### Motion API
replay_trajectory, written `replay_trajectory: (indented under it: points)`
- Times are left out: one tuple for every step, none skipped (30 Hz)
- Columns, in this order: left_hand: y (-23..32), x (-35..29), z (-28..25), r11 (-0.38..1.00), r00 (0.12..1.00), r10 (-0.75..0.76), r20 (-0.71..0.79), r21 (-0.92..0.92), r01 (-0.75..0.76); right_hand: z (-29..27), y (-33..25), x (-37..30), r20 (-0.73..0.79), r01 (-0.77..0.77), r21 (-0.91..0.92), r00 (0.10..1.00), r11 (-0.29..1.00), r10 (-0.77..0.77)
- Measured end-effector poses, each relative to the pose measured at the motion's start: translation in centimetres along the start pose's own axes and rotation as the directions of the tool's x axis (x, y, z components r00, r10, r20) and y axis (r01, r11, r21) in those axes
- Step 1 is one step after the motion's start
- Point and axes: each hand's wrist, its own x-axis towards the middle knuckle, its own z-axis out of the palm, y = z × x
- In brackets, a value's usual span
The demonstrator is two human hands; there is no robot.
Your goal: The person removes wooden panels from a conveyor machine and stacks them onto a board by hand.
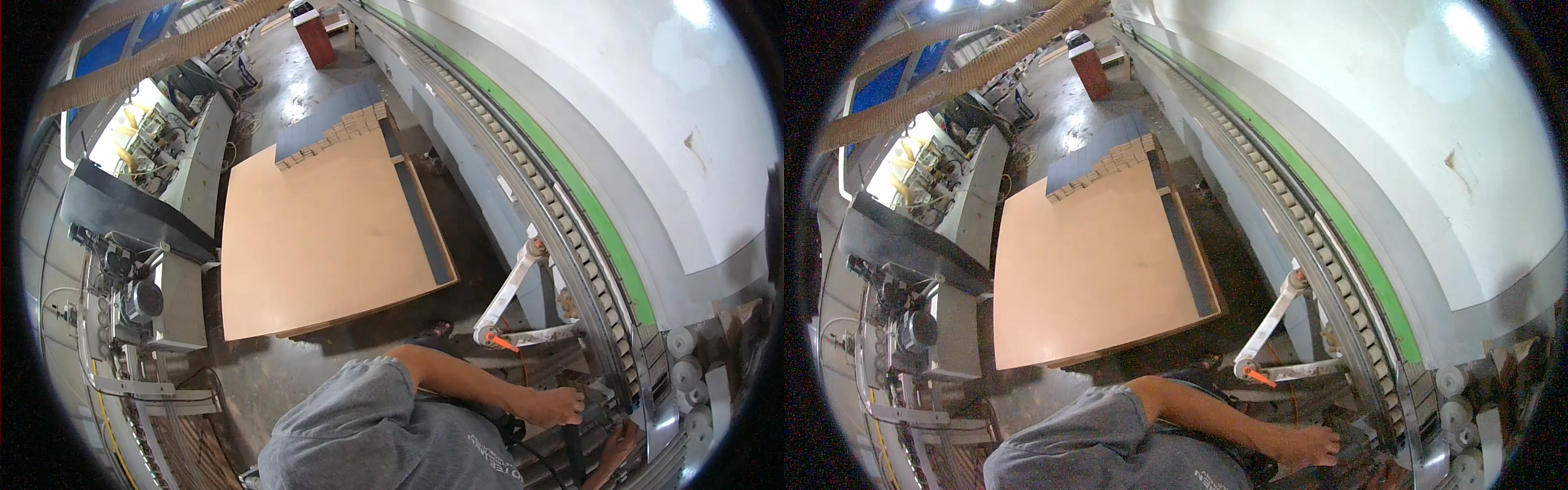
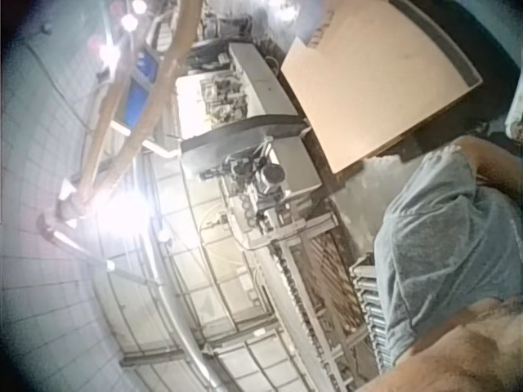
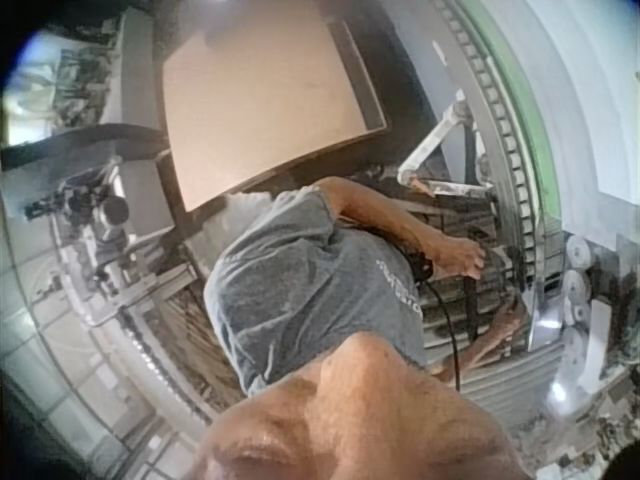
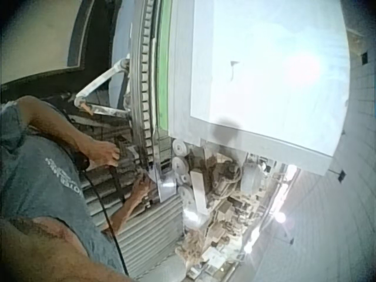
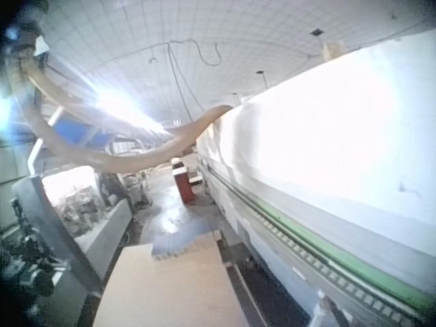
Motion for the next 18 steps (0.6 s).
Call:
replay_trajectory:
  points:
    - [0.0,0.0,0.0,1.0,1.0,-0.018,-0.014,0.007,0.018,-0.1,0.0,0.0,0.034,-0.037,-0.021,0.999,0.999,0.038]
    - [-0.1,0.0,0.0,0.999,0.999,-0.019,0.044,-0.024,0.02,-0.1,0.0,0.0,0.068,-0.073,-0.043,0.995,0.996,0.076]
    - [-0.1,0.0,-0.1,0.998,0.994,-0.038,0.103,-0.045,0.043,-0.1,0.0,0.0,0.069,-0.071,-0.043,0.995,0.997,0.073]
    - [-0.1,0.0,-0.1,0.998,0.995,-0.018,0.101,-0.056,0.024,-0.1,0.0,0.0,0.057,-0.088,-0.027,0.994,0.996,0.09]
    - [-0.1,0.0,-0.1,0.999,0.996,-0.022,0.082,-0.036,0.025,0.0,0.0,0.0,0.046,-0.106,-0.01,0.993,0.994,0.106]
    - [0.0,0.0,-0.2,1.0,0.998,-0.024,0.06,-0.014,0.025,0.0,0.1,-0.1,0.047,-0.106,-0.011,0.993,0.994,0.106]
    - [0.0,0.0,-0.2,0.999,0.998,-0.026,0.062,-0.018,0.027,0.0,0.2,0.0,0.029,-0.058,-0.012,0.998,0.998,0.059]
    - [0.0,0.0,-0.3,0.999,0.998,-0.03,0.06,-0.018,0.031,0.1,0.3,0.0,0.013,-0.011,-0.014,1.0,1.0,0.011]
    - [0.0,0.0,-0.3,0.999,0.997,-0.02,0.073,-0.029,0.022,0.0,0.5,0.0,0.017,-0.012,-0.016,1.0,1.0,0.012]
    - [0.0,0.1,-0.3,0.999,0.998,-0.036,0.057,-0.023,0.037,0.0,0.6,0.1,0.03,0.014,-0.116,1.0,0.993,-0.01]
    - [0.0,0.0,-0.4,1.0,0.997,-0.025,0.075,0.003,0.025,-0.2,0.8,0.0,0.045,0.035,-0.219,0.999,0.975,-0.026]
    - [0.1,0.1,-0.4,1.0,0.996,-0.007,0.084,0.024,0.005,-0.2,0.9,0.2,0.078,-0.047,-0.125,0.995,0.991,0.057]
    - [0.1,-0.4,-0.8,0.998,0.999,0.036,-0.005,0.047,-0.035,-0.3,0.8,-0.1,0.107,-0.162,-0.044,0.98,0.986,0.166]
    - [0.3,0.0,-0.9,0.994,0.989,0.103,-0.105,0.055,-0.098,-0.3,0.6,-0.1,0.137,-0.165,0.004,0.977,0.986,0.163]
    - [0.3,-0.7,-1.5,0.998,1.0,0.028,-0.009,-0.047,-0.029,-0.2,0.4,0.0,0.165,-0.066,-0.087,0.983,0.994,0.079]
    - [0.3,-0.4,-1.9,0.998,0.997,0.06,-0.043,-0.029,-0.061,-0.1,0.0,-0.3,0.173,-0.344,0.078,0.929,0.936,0.327]
    - [0.4,-0.5,-2.4,0.996,0.996,0.085,-0.008,0.02,-0.085,-0.3,-0.1,-0.3,0.108,-0.206,-0.104,0.97,0.973,0.216]
    - [0.6,-0.5,-2.9,0.993,0.992,0.116,0.039,0.002,-0.116,0.1,-0.4,-0.3,0.034,-0.293,-0.071,0.955,0.953,0.296]
